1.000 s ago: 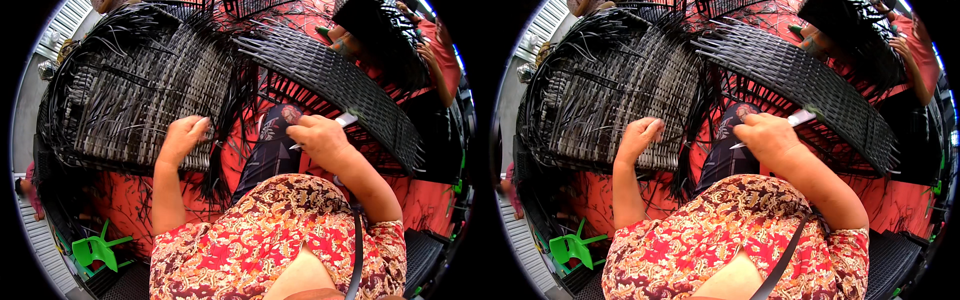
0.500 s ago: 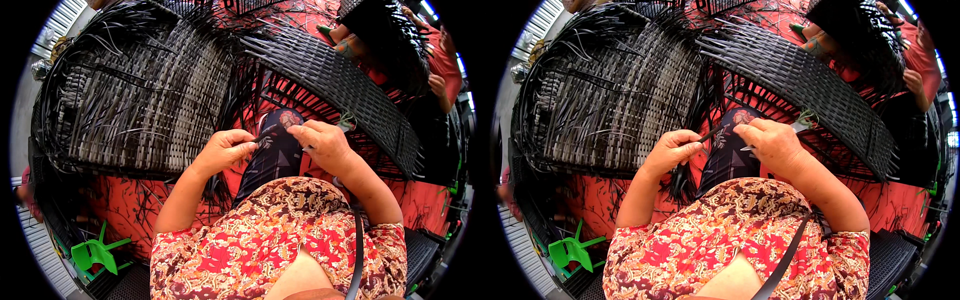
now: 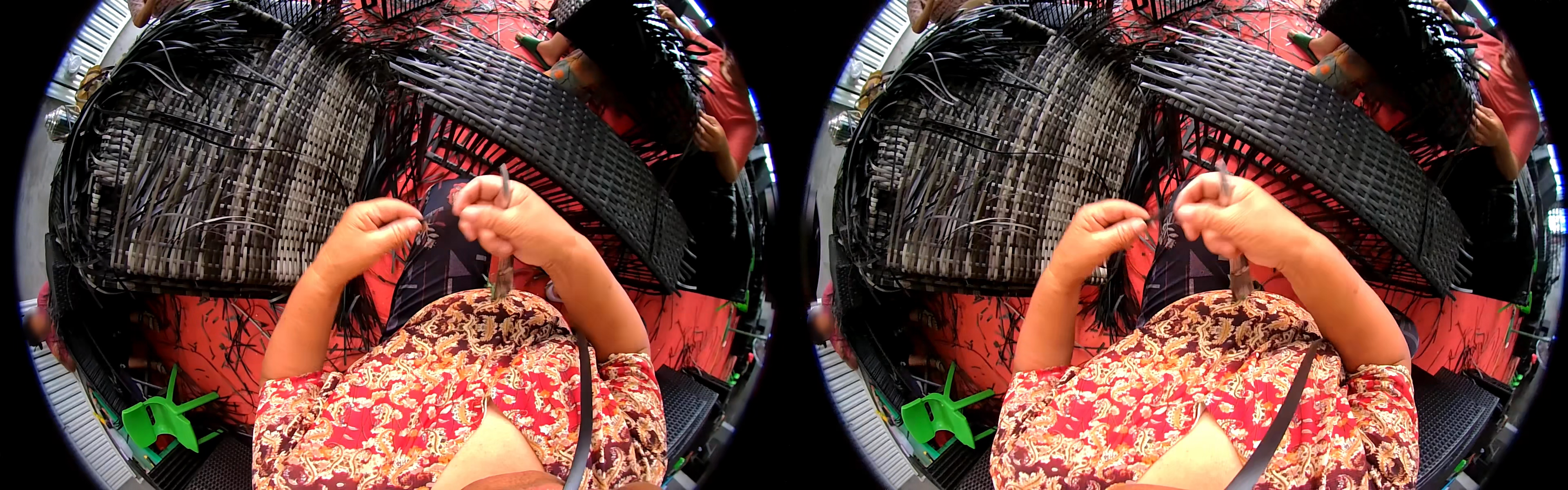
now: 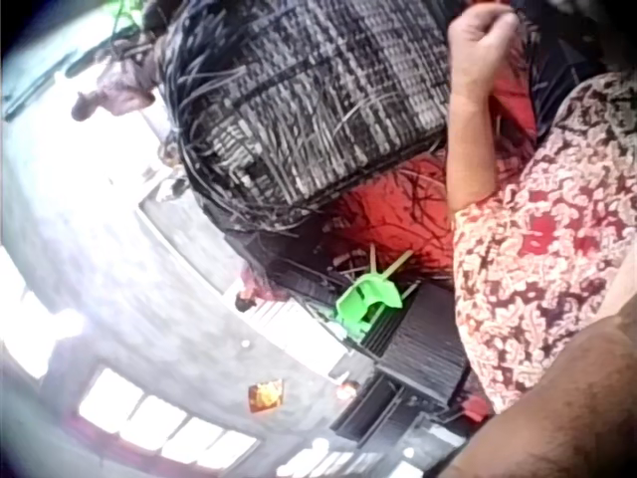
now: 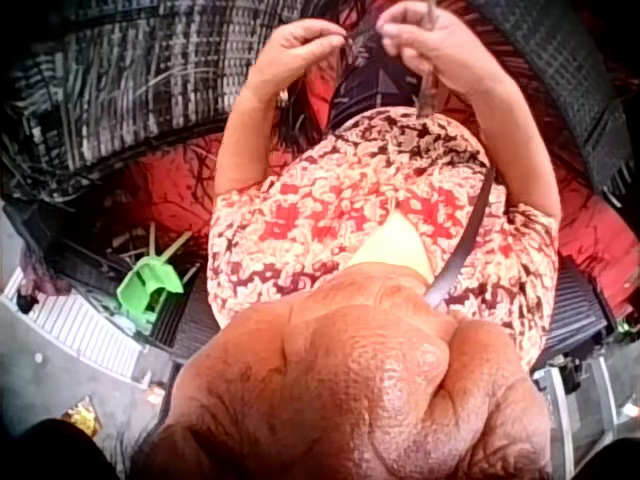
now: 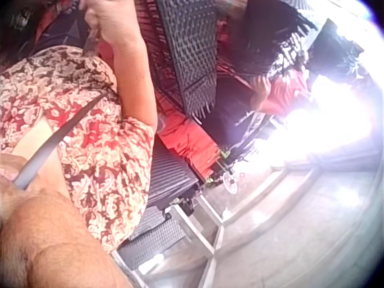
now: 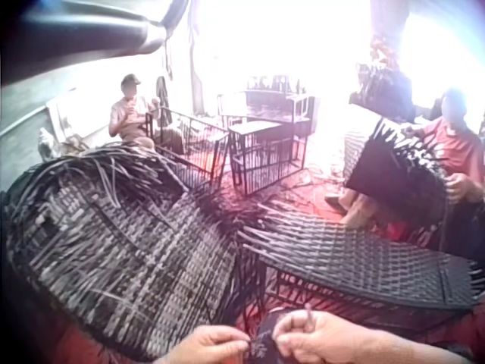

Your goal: The person weaves black synthetic strips into a furniture frame by hand and using a small metal tool to tuck the ends.

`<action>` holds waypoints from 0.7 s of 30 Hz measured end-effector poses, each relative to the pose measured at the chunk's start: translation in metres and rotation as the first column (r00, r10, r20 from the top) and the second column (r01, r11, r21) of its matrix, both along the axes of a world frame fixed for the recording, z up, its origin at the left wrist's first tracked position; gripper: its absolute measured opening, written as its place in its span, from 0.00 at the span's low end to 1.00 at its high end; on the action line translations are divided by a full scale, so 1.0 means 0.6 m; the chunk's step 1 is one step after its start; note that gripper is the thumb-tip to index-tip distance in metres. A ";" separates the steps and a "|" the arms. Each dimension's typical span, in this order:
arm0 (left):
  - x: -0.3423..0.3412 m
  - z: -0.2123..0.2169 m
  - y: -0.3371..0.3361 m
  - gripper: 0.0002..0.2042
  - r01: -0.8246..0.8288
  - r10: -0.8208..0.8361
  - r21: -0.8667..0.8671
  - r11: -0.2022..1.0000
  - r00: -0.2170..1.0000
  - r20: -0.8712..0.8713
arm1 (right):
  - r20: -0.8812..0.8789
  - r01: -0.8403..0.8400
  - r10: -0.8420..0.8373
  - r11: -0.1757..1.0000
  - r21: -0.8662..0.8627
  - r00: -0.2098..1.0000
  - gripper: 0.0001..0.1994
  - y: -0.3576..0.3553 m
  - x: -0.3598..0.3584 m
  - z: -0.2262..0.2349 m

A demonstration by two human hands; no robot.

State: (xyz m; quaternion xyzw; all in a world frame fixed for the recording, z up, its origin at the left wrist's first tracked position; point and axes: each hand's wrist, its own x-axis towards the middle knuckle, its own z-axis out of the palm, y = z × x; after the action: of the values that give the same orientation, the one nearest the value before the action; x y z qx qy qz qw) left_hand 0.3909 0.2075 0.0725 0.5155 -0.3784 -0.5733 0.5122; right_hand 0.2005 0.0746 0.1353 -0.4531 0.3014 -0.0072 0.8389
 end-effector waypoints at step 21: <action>0.175 -0.056 -0.222 0.09 -0.062 0.070 -0.041 0.997 0.966 0.249 | -0.378 -0.415 -0.237 -0.131 -0.900 0.895 0.11 -0.122 0.038 -0.004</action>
State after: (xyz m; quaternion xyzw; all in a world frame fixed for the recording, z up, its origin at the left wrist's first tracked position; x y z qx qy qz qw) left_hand 0.4961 0.0743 0.0388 0.5877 -0.4317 -0.4801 0.4876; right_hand 0.2234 0.0016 0.1328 -0.9329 0.3326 -0.0715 0.1178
